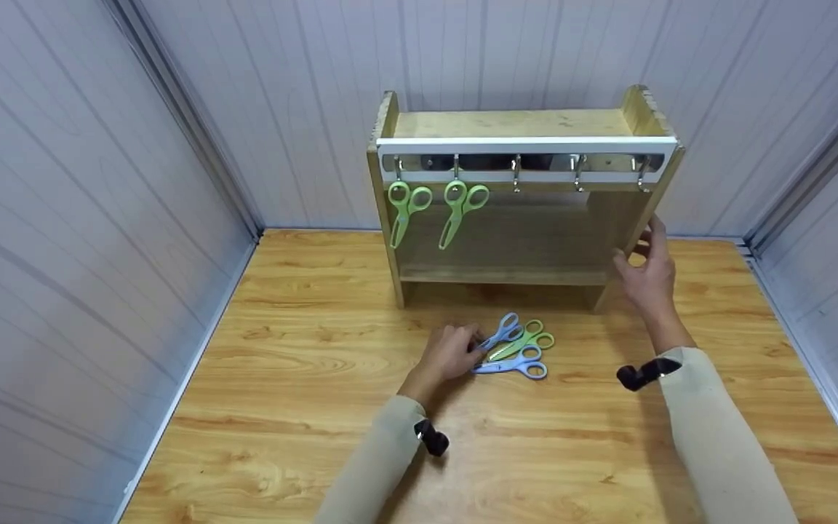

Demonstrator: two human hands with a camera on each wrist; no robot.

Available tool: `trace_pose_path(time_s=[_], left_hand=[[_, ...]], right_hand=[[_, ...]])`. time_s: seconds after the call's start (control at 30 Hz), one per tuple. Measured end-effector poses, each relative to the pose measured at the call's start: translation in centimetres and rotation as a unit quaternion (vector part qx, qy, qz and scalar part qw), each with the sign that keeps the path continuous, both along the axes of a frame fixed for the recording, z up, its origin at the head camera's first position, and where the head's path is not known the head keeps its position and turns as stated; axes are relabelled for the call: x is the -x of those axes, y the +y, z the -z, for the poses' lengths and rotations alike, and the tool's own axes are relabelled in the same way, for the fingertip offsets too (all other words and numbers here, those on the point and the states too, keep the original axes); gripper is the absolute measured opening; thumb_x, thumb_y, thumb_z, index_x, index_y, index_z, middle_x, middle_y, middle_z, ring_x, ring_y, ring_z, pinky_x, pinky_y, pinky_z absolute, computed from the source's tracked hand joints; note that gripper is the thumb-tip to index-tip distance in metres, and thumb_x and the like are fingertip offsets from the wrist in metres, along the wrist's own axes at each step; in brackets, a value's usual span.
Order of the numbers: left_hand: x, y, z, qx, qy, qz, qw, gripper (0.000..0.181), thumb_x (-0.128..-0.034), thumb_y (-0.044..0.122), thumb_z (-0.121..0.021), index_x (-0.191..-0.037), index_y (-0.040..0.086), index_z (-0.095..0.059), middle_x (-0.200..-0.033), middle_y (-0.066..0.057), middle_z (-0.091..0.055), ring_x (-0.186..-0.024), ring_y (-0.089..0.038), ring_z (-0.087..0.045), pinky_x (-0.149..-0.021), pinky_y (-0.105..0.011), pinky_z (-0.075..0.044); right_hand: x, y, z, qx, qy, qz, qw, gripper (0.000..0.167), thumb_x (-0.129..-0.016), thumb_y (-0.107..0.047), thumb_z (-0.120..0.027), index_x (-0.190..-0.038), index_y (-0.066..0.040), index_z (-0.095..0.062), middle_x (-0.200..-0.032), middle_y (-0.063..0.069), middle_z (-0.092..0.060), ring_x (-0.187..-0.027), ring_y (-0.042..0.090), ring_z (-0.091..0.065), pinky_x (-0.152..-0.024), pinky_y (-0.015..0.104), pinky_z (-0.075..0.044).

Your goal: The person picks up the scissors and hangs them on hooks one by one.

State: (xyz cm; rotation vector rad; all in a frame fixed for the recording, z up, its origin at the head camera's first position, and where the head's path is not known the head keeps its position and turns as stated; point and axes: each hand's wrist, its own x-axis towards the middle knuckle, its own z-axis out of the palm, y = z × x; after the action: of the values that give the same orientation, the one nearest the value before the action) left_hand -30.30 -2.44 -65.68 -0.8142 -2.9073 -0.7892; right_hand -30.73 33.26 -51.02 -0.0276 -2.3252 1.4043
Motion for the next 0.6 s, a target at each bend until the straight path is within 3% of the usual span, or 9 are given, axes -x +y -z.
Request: trace_pose_path(time_s=[0.1, 0.17, 0.27, 0.37, 0.4, 0.6], left_hand=[[-0.03, -0.07, 0.09, 0.0, 0.005, 0.004, 1.0, 0.023, -0.1013, 0.031, -0.077, -0.12, 0.019, -0.081, -0.098, 0.004, -0.085, -0.08, -0.009, -0.067, -0.077, -0.03, -0.052], [-0.07, -0.09, 0.11, -0.005, 0.008, 0.007, 0.9999, 0.022, -0.1013, 0.031, -0.078, -0.12, 0.019, -0.081, -0.098, 0.004, -0.085, -0.082, -0.009, -0.069, -0.078, -0.03, -0.053], [-0.12, -0.13, 0.12, -0.013, 0.011, 0.01, 0.9998, 0.021, -0.1013, 0.03, -0.079, -0.119, 0.02, -0.082, -0.1, 0.005, -0.086, -0.085, -0.011, -0.073, -0.081, -0.032, -0.055], [-0.1, -0.13, 0.15, -0.009, 0.013, 0.011, 0.9998, 0.02, -0.103, 0.031, -0.078, -0.121, 0.022, -0.081, -0.103, 0.006, -0.087, -0.09, -0.012, -0.078, -0.083, -0.033, -0.058], [-0.03, -0.11, 0.19, -0.006, 0.012, 0.012, 0.9998, 0.02, -0.1039, 0.031, -0.077, -0.122, 0.023, -0.081, -0.105, 0.007, -0.087, -0.092, -0.013, -0.079, -0.084, -0.033, -0.059], [0.33, -0.01, 0.36, -0.001, 0.015, 0.01, 0.9998, 0.02, -0.1062, 0.031, -0.075, -0.124, 0.025, -0.08, -0.108, 0.01, -0.087, -0.091, -0.008, -0.077, -0.082, -0.031, -0.06]], right_hand=[[-0.01, -0.05, 0.01, -0.002, 0.003, 0.0, 1.0, 0.082, -0.107, -0.011, -0.065, -0.178, -0.023, -0.027, -0.162, 0.029, -0.056, -0.141, 0.046, -0.064, -0.092, 0.009, -0.046], [-0.03, -0.05, 0.01, -0.004, 0.003, 0.002, 1.0, 0.082, -0.107, -0.011, -0.065, -0.178, -0.023, -0.027, -0.161, 0.029, -0.057, -0.14, 0.046, -0.064, -0.094, 0.014, -0.048], [0.0, -0.09, -0.01, -0.005, 0.001, 0.004, 1.0, 0.083, -0.107, -0.01, -0.065, -0.179, -0.023, -0.026, -0.162, 0.029, -0.056, -0.141, 0.046, -0.064, -0.105, 0.032, -0.055], [-0.02, -0.15, -0.05, -0.003, -0.003, 0.009, 0.9999, 0.083, -0.106, -0.009, -0.065, -0.179, -0.023, -0.026, -0.162, 0.029, -0.057, -0.141, 0.045, -0.065, -0.11, 0.049, -0.053], [-0.02, -0.18, -0.07, -0.002, -0.004, 0.011, 0.9999, 0.084, -0.106, -0.009, -0.065, -0.179, -0.023, -0.026, -0.162, 0.028, -0.057, -0.14, 0.045, -0.065, -0.11, 0.049, -0.053], [0.03, -0.16, -0.2, 0.002, -0.01, 0.019, 0.9998, 0.086, -0.105, -0.007, -0.067, -0.179, -0.023, -0.026, -0.161, 0.029, -0.059, -0.139, 0.045, -0.065, -0.095, 0.022, -0.047]])
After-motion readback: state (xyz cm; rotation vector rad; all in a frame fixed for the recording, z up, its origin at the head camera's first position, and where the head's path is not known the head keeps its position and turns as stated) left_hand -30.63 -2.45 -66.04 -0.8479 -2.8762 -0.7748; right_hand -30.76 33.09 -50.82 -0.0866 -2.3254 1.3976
